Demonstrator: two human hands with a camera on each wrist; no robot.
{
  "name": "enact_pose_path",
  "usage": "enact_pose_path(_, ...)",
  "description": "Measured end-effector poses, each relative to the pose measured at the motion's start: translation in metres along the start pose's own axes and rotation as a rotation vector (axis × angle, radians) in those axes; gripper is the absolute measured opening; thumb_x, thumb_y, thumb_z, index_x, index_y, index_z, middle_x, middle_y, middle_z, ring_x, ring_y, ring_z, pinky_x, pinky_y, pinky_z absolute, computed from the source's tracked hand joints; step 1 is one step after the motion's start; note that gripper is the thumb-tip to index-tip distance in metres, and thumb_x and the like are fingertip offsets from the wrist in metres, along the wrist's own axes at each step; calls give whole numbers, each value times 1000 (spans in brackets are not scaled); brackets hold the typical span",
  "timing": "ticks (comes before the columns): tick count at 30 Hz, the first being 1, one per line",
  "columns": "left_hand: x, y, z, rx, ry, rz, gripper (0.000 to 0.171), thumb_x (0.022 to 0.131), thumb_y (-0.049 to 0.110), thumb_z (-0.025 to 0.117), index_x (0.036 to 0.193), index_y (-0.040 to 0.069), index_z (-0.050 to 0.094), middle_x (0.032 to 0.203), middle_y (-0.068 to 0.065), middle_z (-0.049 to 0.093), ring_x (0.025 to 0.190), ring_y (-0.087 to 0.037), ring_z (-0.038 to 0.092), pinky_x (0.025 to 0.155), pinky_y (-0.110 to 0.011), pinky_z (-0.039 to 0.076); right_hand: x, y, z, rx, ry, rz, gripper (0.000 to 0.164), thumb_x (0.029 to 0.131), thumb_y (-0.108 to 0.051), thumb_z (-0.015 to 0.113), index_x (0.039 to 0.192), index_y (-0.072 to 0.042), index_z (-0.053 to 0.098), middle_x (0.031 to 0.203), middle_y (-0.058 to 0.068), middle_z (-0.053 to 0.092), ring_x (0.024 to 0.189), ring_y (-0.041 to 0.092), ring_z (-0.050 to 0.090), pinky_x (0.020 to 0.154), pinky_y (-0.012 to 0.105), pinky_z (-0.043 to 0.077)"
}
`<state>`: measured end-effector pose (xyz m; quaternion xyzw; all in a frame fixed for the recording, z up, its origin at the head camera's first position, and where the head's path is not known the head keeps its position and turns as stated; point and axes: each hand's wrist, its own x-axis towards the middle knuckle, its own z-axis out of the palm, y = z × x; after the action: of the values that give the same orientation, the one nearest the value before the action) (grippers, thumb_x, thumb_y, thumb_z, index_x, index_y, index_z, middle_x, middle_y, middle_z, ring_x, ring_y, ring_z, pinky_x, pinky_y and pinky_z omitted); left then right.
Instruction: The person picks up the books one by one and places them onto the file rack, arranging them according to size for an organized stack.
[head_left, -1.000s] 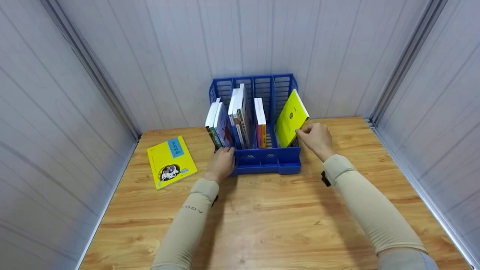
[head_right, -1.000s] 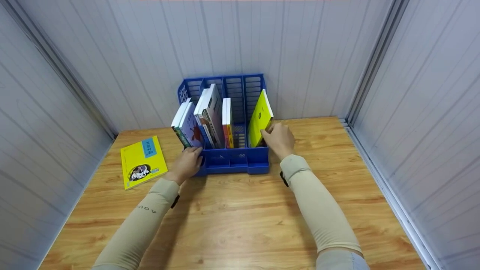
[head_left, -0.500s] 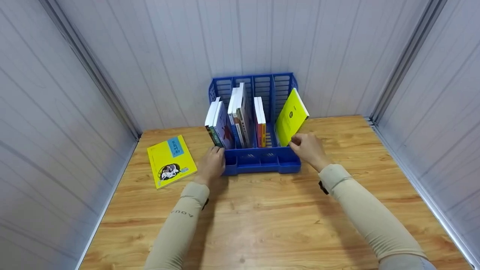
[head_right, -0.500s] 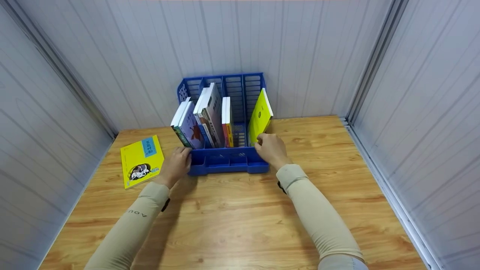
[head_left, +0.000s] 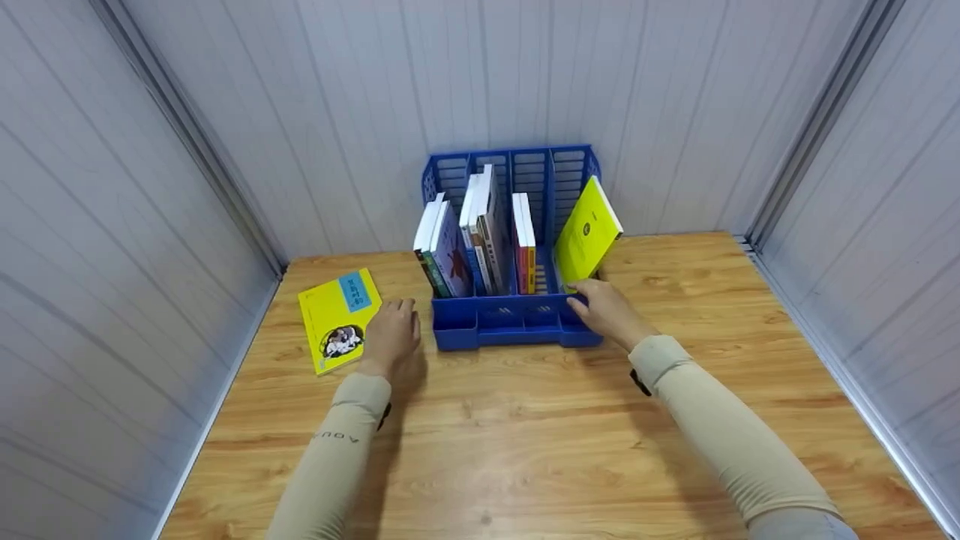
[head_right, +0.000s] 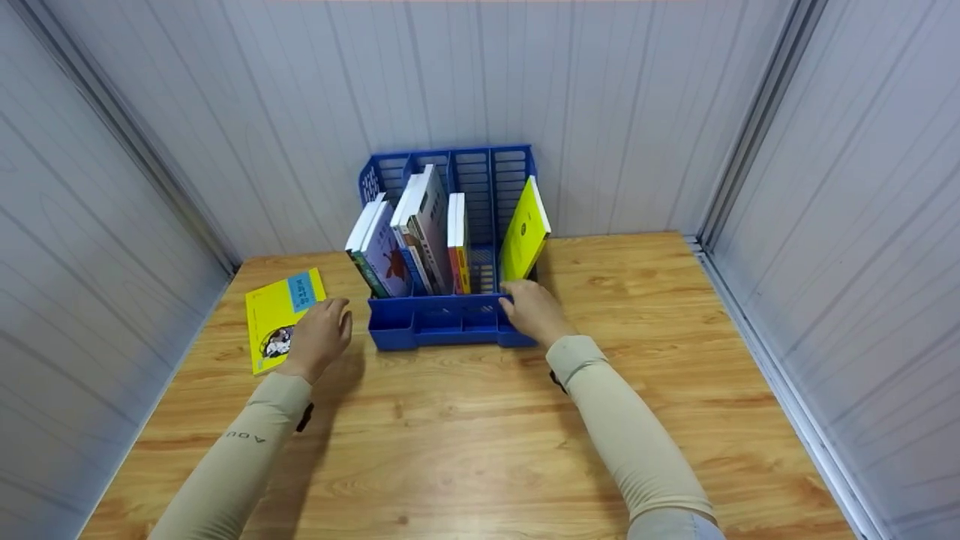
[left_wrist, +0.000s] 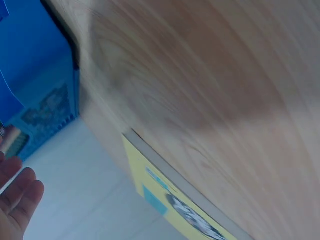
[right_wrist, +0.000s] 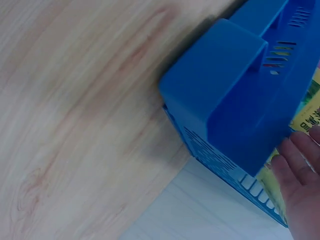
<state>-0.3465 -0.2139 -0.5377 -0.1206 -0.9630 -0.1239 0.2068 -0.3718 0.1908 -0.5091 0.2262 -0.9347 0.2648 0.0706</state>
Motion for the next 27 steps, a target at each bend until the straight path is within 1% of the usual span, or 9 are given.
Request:
enact_pose_path(6, -10, -21, -7, -50, -74, -131, 31, 110, 13, 59, 131, -8, 67, 120, -28, 74, 110, -44, 73, 97, -55, 62, 3, 7, 9, -30, -29, -20, 35, 111, -10, 57, 136, 13, 66, 134, 32, 70, 129, 50, 66, 112, 63, 51)
enact_pose_path(8, -14, -28, -9, -60, -98, -174, 32, 110, 14, 57, 132, -8, 66, 121, -29, 74, 110, -45, 73, 96, -56, 62, 5, 8, 12, -41, -48, 0, 36, 112, -12, 55, 137, 12, 65, 135, 31, 70, 129, 49, 66, 113, 63, 51)
enact_pose_path(11, -22, -41, -12, -52, -104, -225, 33, 110, 13, 57, 132, -10, 66, 118, -31, 74, 107, -46, 74, 91, -59, 62, 8, 6, 15, -63, -65, 43, 38, 114, -15, 53, 138, 11, 65, 136, 30, 70, 131, 49, 65, 115, 62, 50)
enact_pose_path(13, -26, -48, -13, -39, -110, -263, 32, 110, 14, 58, 129, -11, 66, 114, -31, 73, 102, -46, 75, 87, -58, 63, 10, 4, 18, -63, -61, 72, 39, 114, -17, 52, 138, 10, 66, 137, 30, 70, 132, 48, 65, 116, 61, 50)
enact_pose_path(15, -28, -56, -16, -26, -117, -308, 32, 111, 15, 57, 127, -12, 65, 111, -32, 72, 100, -46, 74, 85, -58, 63, 12, 3, 20, -61, -44, 91, 37, 114, -17, 53, 135, 9, 68, 135, 29, 71, 130, 47, 66, 114, 61, 51)
enact_pose_path(17, -30, -61, -19, -11, -142, -379, 35, 112, 18, 56, 127, -12, 63, 111, -31, 69, 101, -45, 72, 86, -58, 63, 13, 3, 23, -53, -23, 107, 34, 114, -17, 53, 127, 8, 71, 127, 27, 74, 122, 45, 70, 110, 60, 54)
enact_pose_path(19, -31, -65, -22, 5, -166, -450, 41, 112, 23, 55, 128, -14, 62, 113, -32, 67, 104, -46, 70, 88, -59, 62, 15, 3, 26, -49, 0, 114, 29, 113, -16, 55, 116, 6, 74, 114, 24, 77, 110, 42, 73, 102, 59, 57)
enact_pose_path(23, -31, -70, -25, 23, -219, -592, 55, 112, 36, 55, 129, -16, 59, 117, -34, 65, 111, -49, 67, 90, -60, 61, 17, 3, 29, -63, 39, 122, 27, 113, -16, 57, 94, -1, 70, 88, 16, 71, 85, 35, 69, 84, 55, 57)
enact_pose_path(27, -31, -74, -25, 52, -287, -669, 68, 111, 43, 54, 127, -22, 60, 120, -40, 66, 114, -52, 67, 94, -61, 59, 18, 3, 32, -69, 67, 115, 30, 112, -15, 58, 85, -4, 67, 78, 13, 67, 76, 33, 66, 77, 54, 56)
